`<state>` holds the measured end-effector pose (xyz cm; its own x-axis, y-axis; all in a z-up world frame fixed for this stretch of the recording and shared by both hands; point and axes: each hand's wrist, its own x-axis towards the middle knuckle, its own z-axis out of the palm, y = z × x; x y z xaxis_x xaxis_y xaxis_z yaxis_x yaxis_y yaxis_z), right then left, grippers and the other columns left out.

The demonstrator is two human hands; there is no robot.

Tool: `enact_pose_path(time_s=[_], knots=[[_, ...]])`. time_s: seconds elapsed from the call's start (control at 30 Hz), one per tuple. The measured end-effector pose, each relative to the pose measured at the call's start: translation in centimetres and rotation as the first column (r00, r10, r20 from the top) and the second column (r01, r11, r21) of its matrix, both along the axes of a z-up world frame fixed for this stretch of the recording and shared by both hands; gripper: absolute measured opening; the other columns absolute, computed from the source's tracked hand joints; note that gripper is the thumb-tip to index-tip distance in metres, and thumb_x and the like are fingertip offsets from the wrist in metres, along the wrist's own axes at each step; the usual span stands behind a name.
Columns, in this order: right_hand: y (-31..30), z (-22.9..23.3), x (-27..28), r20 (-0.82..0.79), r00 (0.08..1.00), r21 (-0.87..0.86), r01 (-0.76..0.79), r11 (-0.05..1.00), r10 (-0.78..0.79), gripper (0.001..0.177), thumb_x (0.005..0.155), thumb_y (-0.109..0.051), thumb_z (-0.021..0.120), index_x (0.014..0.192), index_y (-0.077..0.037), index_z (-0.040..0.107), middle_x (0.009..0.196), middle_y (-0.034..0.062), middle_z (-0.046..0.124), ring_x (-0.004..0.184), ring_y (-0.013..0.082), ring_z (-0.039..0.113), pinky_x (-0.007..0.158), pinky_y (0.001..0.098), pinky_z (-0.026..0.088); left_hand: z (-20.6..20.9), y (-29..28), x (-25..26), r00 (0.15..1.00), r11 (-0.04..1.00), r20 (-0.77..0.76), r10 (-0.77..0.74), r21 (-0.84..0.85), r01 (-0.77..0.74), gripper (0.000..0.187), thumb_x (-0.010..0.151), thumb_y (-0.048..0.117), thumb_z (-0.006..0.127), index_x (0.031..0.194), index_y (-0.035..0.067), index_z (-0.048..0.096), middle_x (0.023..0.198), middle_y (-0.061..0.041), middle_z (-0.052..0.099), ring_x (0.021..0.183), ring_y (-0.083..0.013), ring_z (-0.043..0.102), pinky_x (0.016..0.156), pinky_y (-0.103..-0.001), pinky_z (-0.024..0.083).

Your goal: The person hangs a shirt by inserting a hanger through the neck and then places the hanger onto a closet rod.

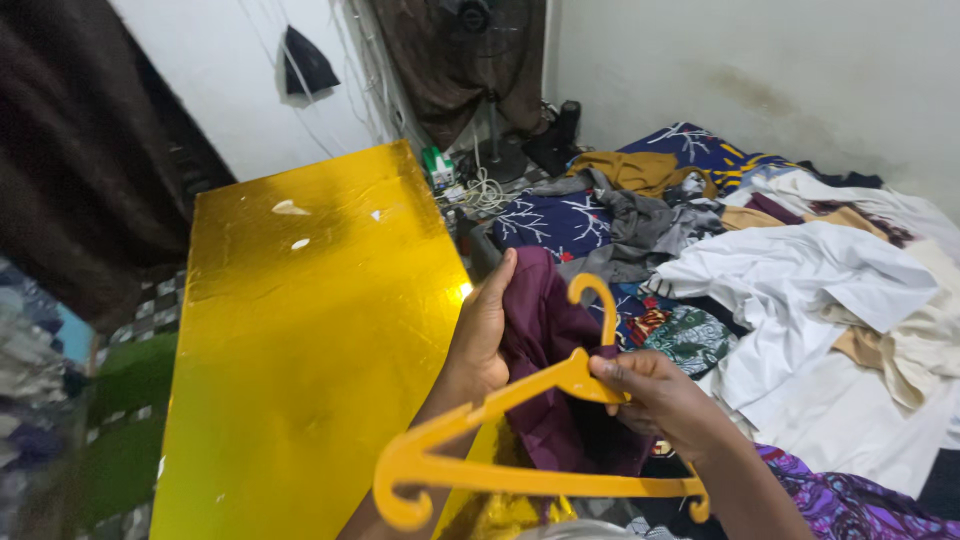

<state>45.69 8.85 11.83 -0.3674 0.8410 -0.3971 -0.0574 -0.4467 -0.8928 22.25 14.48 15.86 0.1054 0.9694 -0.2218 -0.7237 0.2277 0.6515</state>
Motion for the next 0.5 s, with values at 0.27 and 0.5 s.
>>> enact_pose_path(time_s=[0.27,0.5], knots=[[1.4,-0.7,-1.0,0.301,0.939,-0.007,-0.17,0.985,0.165,0.052,0.096,-0.043,0.069,0.063,-0.002,0.064,0.046,-0.0032,0.045,0.036,0.0073,0.031,0.038,0.0281,0.019,-2.3,-1.0,-2.0,0.923,0.944,0.221,-0.315,-0.026,0.328,0.054,0.1,0.055,0.057,0.116,0.005,0.069,0.113,-0.012,0.074,0.101,-0.0255,0.073,0.098,-0.046,0.057],[0.5,-1.8,-2.1,0.101,0.993,-0.072,-0.055,0.996,0.062,0.056,0.096,-0.046,0.062,0.061,-0.002,0.06,0.04,-0.0043,0.032,0.031,0.0081,0.022,0.034,0.0285,0.013,-1.8,-2.8,-2.0,0.892,0.898,0.157,-0.423,0.204,0.39,0.06,0.11,0.057,0.052,0.125,0.0,0.067,0.115,-0.013,0.071,0.101,-0.0241,0.07,0.095,-0.041,0.055]])
